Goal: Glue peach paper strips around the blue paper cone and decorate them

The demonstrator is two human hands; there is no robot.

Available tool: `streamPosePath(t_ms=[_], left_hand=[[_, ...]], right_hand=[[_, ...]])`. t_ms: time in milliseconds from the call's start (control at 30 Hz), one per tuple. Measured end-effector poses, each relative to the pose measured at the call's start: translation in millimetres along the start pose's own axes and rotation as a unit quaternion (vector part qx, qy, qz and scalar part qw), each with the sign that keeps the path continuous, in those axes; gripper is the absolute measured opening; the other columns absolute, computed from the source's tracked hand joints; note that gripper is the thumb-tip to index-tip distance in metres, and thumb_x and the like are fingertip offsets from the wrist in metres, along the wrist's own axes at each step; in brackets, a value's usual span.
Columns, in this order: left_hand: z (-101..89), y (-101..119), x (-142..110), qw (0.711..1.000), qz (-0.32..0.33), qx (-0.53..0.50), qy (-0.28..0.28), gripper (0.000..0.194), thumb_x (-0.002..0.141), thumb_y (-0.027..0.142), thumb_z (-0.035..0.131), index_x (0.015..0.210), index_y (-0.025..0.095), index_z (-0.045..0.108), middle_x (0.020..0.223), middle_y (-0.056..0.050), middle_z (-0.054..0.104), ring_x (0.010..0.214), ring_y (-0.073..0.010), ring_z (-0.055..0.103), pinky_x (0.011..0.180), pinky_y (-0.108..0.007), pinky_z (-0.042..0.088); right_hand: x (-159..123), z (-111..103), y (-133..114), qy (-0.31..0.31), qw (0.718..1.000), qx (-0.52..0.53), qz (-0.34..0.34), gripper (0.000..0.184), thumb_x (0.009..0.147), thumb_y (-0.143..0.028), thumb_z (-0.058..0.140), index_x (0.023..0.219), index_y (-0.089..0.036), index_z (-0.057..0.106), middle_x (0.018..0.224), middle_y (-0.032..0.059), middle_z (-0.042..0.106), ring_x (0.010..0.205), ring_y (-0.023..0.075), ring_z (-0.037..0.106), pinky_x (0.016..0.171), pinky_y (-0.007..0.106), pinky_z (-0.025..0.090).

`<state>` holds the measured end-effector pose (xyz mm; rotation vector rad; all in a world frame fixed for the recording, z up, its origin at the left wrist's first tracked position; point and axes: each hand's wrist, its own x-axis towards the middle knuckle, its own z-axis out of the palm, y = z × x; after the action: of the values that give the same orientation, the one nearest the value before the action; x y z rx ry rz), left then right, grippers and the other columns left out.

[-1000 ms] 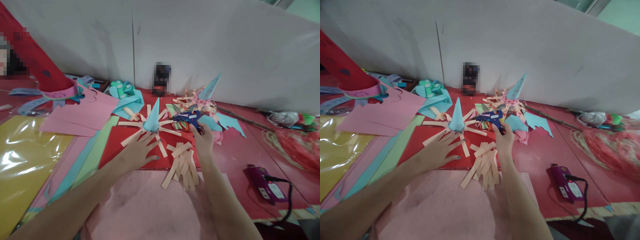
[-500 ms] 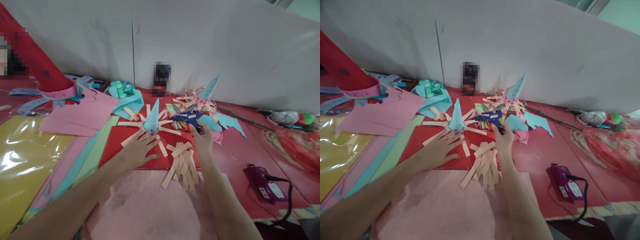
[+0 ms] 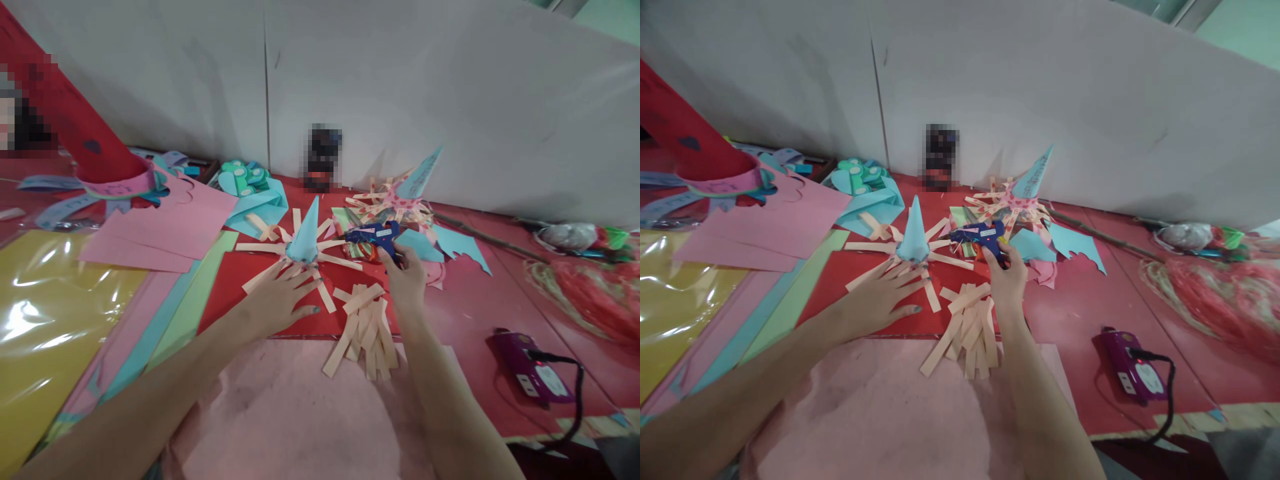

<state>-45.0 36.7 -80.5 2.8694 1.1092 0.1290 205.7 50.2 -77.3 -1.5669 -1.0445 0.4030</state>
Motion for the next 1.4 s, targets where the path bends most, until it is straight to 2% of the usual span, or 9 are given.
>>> streamPosePath(t_ms=[333, 500, 800, 900, 1033, 1200, 1300, 1400], left_hand=[[0.3, -3, 1, 0.999, -0.004, -0.052, 0.005, 0.053, 0.094, 0.054, 0.027, 0.136, 0.027, 0.043, 0.145, -0.002, 0.040, 0.135, -0.0229, 0.031, 0.113, -0.044, 0.009], [-2.1, -5, 2, 0.998, -0.004, -0.068, 0.005, 0.049, 0.094, 0.051, 0.032, 0.133, 0.026, 0.047, 0.144, -0.002, 0.042, 0.132, -0.0228, 0.034, 0.112, -0.044, 0.015], [-1.4, -7, 6, 0.991, -0.005, -0.124, 0.046, 0.041, 0.094, 0.045, 0.036, 0.126, 0.028, 0.054, 0.137, -0.003, 0.049, 0.129, -0.0234, 0.036, 0.110, -0.048, 0.021], [-1.5, -7, 8, 0.974, -0.028, -0.202, 0.099, 0.040, 0.096, 0.037, 0.031, 0.120, 0.022, 0.059, 0.124, -0.006, 0.058, 0.119, -0.0204, 0.046, 0.106, -0.041, 0.032], [-10.0, -11, 7, 0.917, -0.131, -0.301, 0.225, 0.036, 0.096, 0.031, 0.031, 0.110, 0.022, 0.063, 0.109, -0.005, 0.064, 0.103, -0.0168, 0.058, 0.092, -0.032, 0.046], [-41.4, -26, 19, 0.861, -0.229, -0.229, 0.392, 0.025, 0.090, 0.030, 0.044, 0.098, 0.020, 0.065, 0.099, -0.005, 0.067, 0.094, -0.0180, 0.061, 0.086, -0.030, 0.048], [-59.8, -32, 41, 0.852, -0.212, -0.214, 0.428, 0.020, 0.087, 0.028, 0.052, 0.098, 0.017, 0.065, 0.099, -0.006, 0.066, 0.093, -0.0171, 0.061, 0.086, -0.028, 0.046], [-67.7, -30, 64, 0.863, -0.202, -0.209, 0.413, 0.017, 0.084, 0.025, 0.057, 0.098, 0.018, 0.065, 0.095, -0.004, 0.066, 0.086, -0.0155, 0.062, 0.082, -0.027, 0.047]], right_hand=[[-1, 1, -3, 0.000, 1.000, 0.000, 0.006, 0.046, 0.065, -0.050, 0.067, 0.095, -0.016, 0.065, 0.094, 0.0080, 0.068, 0.082, 0.0187, 0.061, 0.075, 0.035, 0.049], [-1, 1, -1, 0.000, 1.000, 0.001, 0.003, 0.047, 0.065, -0.051, 0.067, 0.097, -0.016, 0.066, 0.095, 0.0082, 0.069, 0.083, 0.0190, 0.061, 0.075, 0.035, 0.049], [0, 0, -2, -0.006, 1.000, -0.024, -0.008, 0.045, 0.067, -0.050, 0.066, 0.096, -0.015, 0.067, 0.096, 0.0089, 0.069, 0.083, 0.0199, 0.062, 0.078, 0.038, 0.049], [2, 0, 2, -0.010, 1.000, -0.001, -0.004, 0.046, 0.067, -0.049, 0.066, 0.097, -0.014, 0.066, 0.094, 0.0083, 0.069, 0.083, 0.0194, 0.061, 0.080, 0.039, 0.049], [6, -2, 4, -0.006, 1.000, 0.009, 0.016, 0.047, 0.065, -0.050, 0.066, 0.096, -0.014, 0.066, 0.091, 0.0076, 0.069, 0.081, 0.0187, 0.061, 0.080, 0.038, 0.049], [12, -3, 7, 0.006, 0.999, 0.023, 0.026, 0.052, 0.061, -0.053, 0.067, 0.094, -0.013, 0.066, 0.089, 0.0083, 0.069, 0.077, 0.0186, 0.061, 0.077, 0.036, 0.048], [14, -3, 9, 0.011, 0.999, 0.023, 0.023, 0.053, 0.061, -0.055, 0.066, 0.093, -0.013, 0.067, 0.085, 0.0077, 0.070, 0.074, 0.0184, 0.060, 0.073, 0.035, 0.048], [15, -4, 10, 0.016, 0.999, 0.023, 0.020, 0.052, 0.062, -0.055, 0.066, 0.093, -0.013, 0.068, 0.086, 0.0085, 0.070, 0.077, 0.0191, 0.060, 0.073, 0.034, 0.048]])
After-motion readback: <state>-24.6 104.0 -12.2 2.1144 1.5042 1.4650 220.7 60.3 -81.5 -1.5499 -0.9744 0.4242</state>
